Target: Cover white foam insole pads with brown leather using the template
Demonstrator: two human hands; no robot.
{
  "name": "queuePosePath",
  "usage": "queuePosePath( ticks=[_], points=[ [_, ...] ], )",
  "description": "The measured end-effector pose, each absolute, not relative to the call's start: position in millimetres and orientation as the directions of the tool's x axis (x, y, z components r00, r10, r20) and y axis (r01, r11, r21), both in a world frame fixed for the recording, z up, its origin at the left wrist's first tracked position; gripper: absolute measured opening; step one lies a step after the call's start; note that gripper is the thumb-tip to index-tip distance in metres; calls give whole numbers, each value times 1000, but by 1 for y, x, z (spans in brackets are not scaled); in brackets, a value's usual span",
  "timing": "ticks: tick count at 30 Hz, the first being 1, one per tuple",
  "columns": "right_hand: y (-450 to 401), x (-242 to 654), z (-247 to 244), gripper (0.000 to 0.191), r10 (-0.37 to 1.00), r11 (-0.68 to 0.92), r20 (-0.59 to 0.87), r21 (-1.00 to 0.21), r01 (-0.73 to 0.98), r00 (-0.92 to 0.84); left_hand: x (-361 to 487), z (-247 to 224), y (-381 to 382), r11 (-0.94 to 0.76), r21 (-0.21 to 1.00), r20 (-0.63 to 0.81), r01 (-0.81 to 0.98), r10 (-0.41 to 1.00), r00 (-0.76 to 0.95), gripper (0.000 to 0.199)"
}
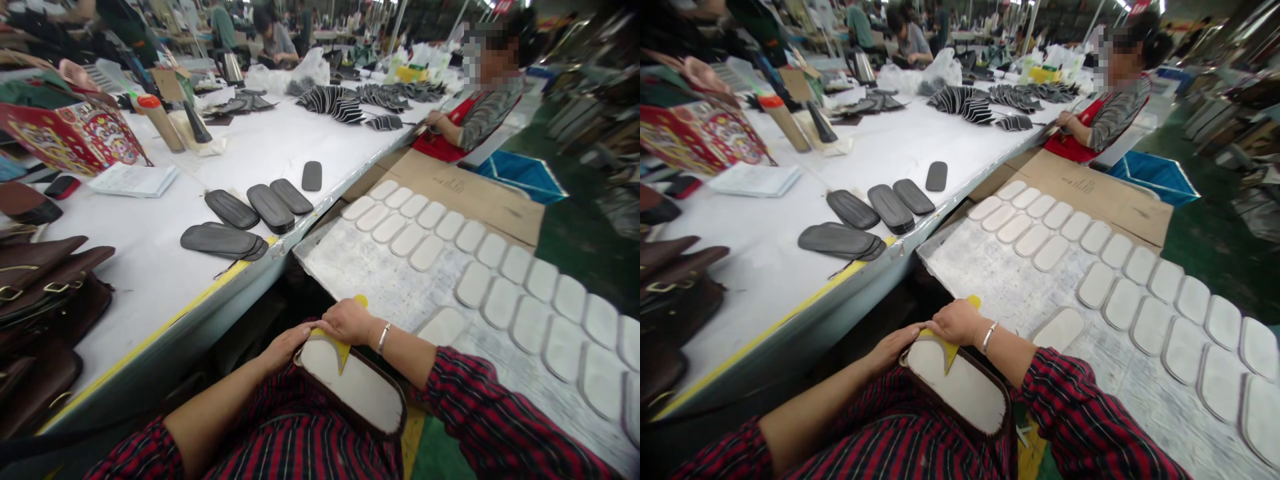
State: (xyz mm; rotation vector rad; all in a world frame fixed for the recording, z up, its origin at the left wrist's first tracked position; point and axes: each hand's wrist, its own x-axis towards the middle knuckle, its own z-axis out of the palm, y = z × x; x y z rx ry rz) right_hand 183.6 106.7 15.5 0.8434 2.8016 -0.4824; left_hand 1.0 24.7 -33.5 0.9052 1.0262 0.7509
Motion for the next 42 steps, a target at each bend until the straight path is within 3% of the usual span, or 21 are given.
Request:
queuePosePath(
  ticks=[4, 7, 11, 13, 15, 17, 19, 24, 31, 37, 42],
  points=[
    [88, 186, 19, 60, 604, 695, -299, -257, 672, -739, -1, -21, 27, 415, 906, -343, -78, 831, 439, 40],
    [78, 196, 31, 58, 717, 497, -373, -319, 807, -589, -1, -19, 35, 475, 873, -379, -111, 804, 458, 38],
    [47, 236, 63, 39, 778, 268, -444, -405, 874, -444, 4, -26, 48, 477, 871, -389, -120, 816, 427, 36],
    [14, 258, 78, 28, 737, 127, -484, -586, 800, -472, 7, -30, 51, 455, 879, -367, -141, 836, 408, 35],
    [-29, 272, 82, 35, 691, -149, -507, -797, 586, -515, 7, -32, 51, 433, 885, -334, -173, 847, 413, 33],
    [-75, 276, 75, 42, 650, -446, -587, -809, 382, -483, 5, -32, 49, 411, 886, -290, -214, 851, 437, 33],
    [-113, 272, 57, 42, 630, -605, -666, -744, 284, -401, 2, -33, 45, 392, 883, -245, -258, 854, 460, 38],
    [-136, 238, 11, 36, 793, -565, -594, -800, 202, -133, 0, -40, 38, 336, 881, -163, -332, 876, 453, 45],
    [-90, 137, 3, 39, 820, -563, -565, -825, 44, -93, 0, -37, 37, 397, 843, -185, -363, 848, 497, 65],
    [-76, 74, 1, 41, 746, -643, -664, -697, -318, -52, -19, -31, 42, 638, 649, -246, -414, 691, 680, 78],
    [-72, 64, 0, 42, 724, -622, -676, -554, -553, -136, -9, -31, 61, 600, 735, -299, -317, 706, 642, 76]
  ],
)
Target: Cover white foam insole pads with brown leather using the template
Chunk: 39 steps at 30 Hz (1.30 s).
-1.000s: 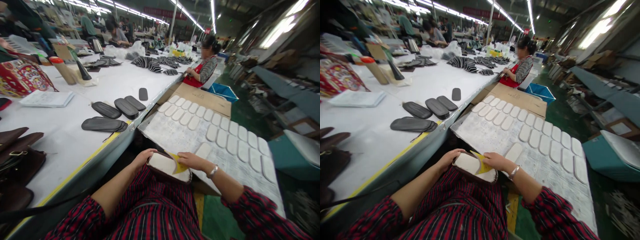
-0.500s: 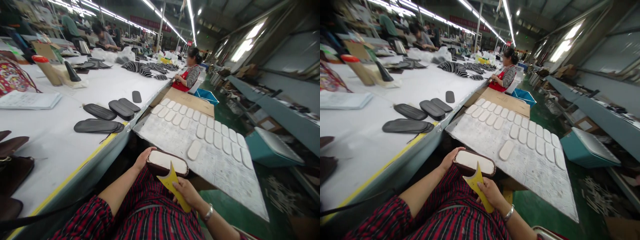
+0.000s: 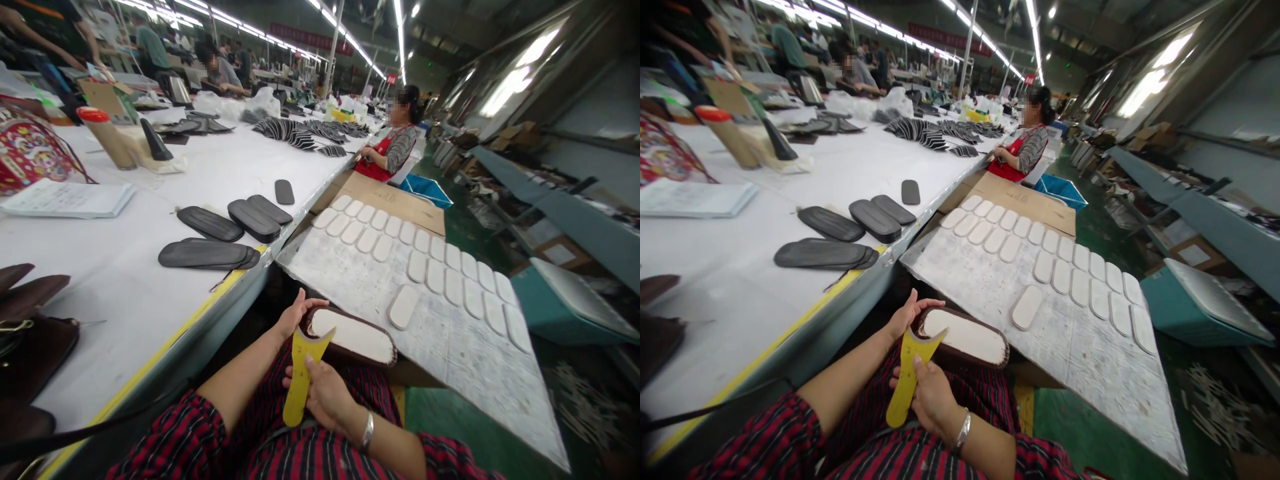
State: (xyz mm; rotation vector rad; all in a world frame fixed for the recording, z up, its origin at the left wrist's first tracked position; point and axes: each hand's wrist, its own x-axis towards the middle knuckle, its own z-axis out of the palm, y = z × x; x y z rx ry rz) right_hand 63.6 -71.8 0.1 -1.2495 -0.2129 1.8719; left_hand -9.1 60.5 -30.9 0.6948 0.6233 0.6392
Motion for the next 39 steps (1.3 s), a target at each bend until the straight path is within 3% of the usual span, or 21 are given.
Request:
queuePosePath(
  ticks=[5, 8, 17, 24, 30, 33, 36, 39],
  points=[
    [-71, 58, -8, 49, 688, -606, -714, -467, -644, -129, 7, -29, 74, 352, 936, -287, -11, 782, 553, 75],
    [-72, 56, -11, 51, 675, -602, -729, -454, -657, -115, 10, -28, 73, 208, 972, -234, 107, 828, 510, 73],
    [-77, 67, -11, 45, 700, -624, -695, -487, -611, -160, 18, -13, 61, -66, 916, -102, 395, 915, 391, 44],
    [-80, 82, -15, 40, 755, -542, -654, -576, -612, -53, 36, -6, 50, -86, 829, -104, 552, 947, 304, 46],
    [-85, 102, -3, 40, 785, -543, -618, -713, -443, 33, 40, -6, 45, 5, 888, -161, 460, 941, 299, 47],
    [-105, 132, 7, 42, 805, -559, -592, -777, -288, 35, 24, -8, 49, 89, 926, -224, 366, 912, 343, 66],
    [-133, 184, 11, 44, 832, -542, -553, -827, -150, 41, -1, -11, 49, 312, 948, -309, 66, 848, 431, 82],
    [-152, 235, 10, 43, 817, -573, -571, -819, 5, 79, -16, -17, 40, 507, 835, -359, -214, 797, 486, 72]
  ],
)
